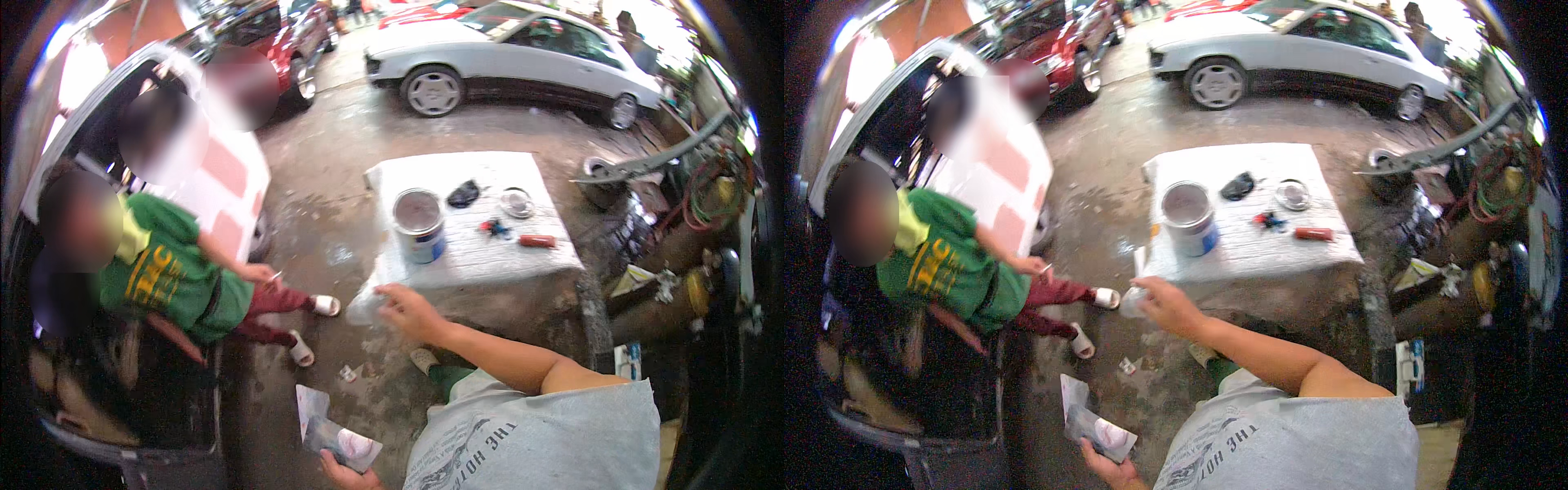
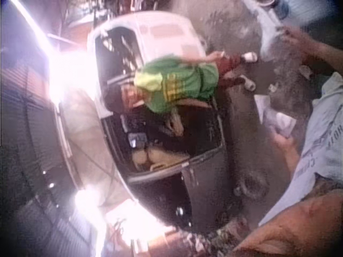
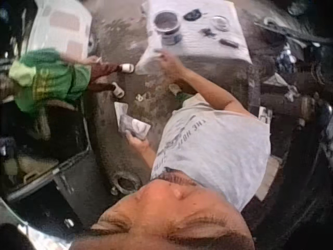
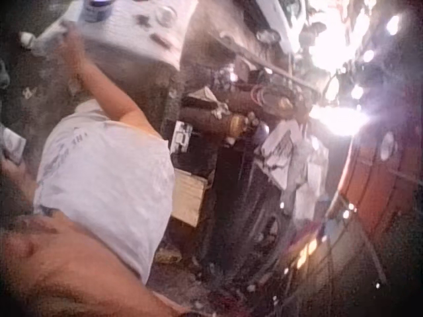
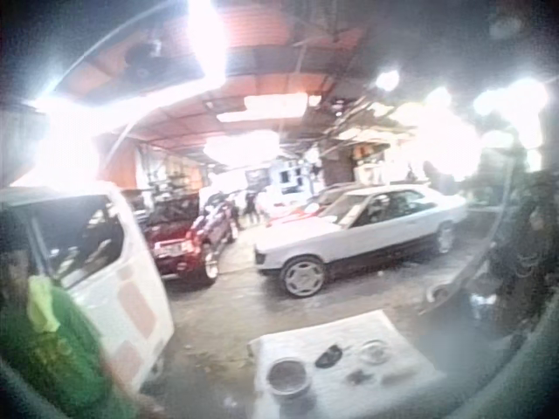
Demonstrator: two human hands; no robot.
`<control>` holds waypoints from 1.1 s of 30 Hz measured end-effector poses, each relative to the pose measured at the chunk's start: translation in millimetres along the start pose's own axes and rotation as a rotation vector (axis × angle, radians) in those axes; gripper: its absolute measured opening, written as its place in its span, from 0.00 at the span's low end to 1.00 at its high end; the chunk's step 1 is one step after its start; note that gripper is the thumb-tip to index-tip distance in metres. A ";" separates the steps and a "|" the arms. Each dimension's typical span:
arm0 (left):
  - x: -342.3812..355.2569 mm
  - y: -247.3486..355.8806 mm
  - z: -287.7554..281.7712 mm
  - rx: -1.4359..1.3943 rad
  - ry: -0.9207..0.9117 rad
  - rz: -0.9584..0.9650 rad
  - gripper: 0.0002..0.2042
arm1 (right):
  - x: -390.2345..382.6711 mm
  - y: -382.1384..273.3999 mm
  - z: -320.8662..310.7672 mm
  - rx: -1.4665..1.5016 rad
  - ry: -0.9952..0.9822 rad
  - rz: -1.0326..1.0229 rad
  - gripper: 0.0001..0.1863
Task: The person mixes a pink filler on a palette and applies it to a white car door, then sands the filled areas with sandpaper. The person works on multiple spots on the door, smoothing the surface in preparation for painting.
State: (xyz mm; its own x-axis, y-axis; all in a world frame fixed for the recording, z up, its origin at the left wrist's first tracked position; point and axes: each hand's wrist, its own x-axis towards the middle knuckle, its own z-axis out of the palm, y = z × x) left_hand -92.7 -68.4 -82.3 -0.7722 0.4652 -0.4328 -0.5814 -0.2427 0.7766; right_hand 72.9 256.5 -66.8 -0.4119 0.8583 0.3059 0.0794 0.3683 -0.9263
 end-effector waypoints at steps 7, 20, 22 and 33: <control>-28.2 6.5 109.2 0.198 0.057 -0.200 0.22 | -70.1 184.6 -224.6 -0.333 0.404 0.573 0.23; -9.8 -85.9 188.5 0.545 -0.164 0.278 0.23 | 67.4 308.4 -374.6 -0.763 0.117 0.651 0.19; -17.6 -88.8 237.7 0.065 -0.012 0.012 0.24 | 91.0 334.1 -386.5 -0.733 0.140 0.628 0.20; -48.5 -131.5 327.9 0.149 0.156 -0.072 0.23 | 98.6 366.2 -404.6 -0.768 0.051 0.629 0.18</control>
State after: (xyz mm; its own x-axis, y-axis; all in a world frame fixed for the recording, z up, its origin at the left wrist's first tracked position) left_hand 105.2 220.1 -13.3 -0.7668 0.3371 -0.5463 -0.6014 -0.0798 0.7950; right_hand 428.6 620.5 -286.8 -0.0551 0.9845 -0.1667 0.8437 -0.0434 -0.5350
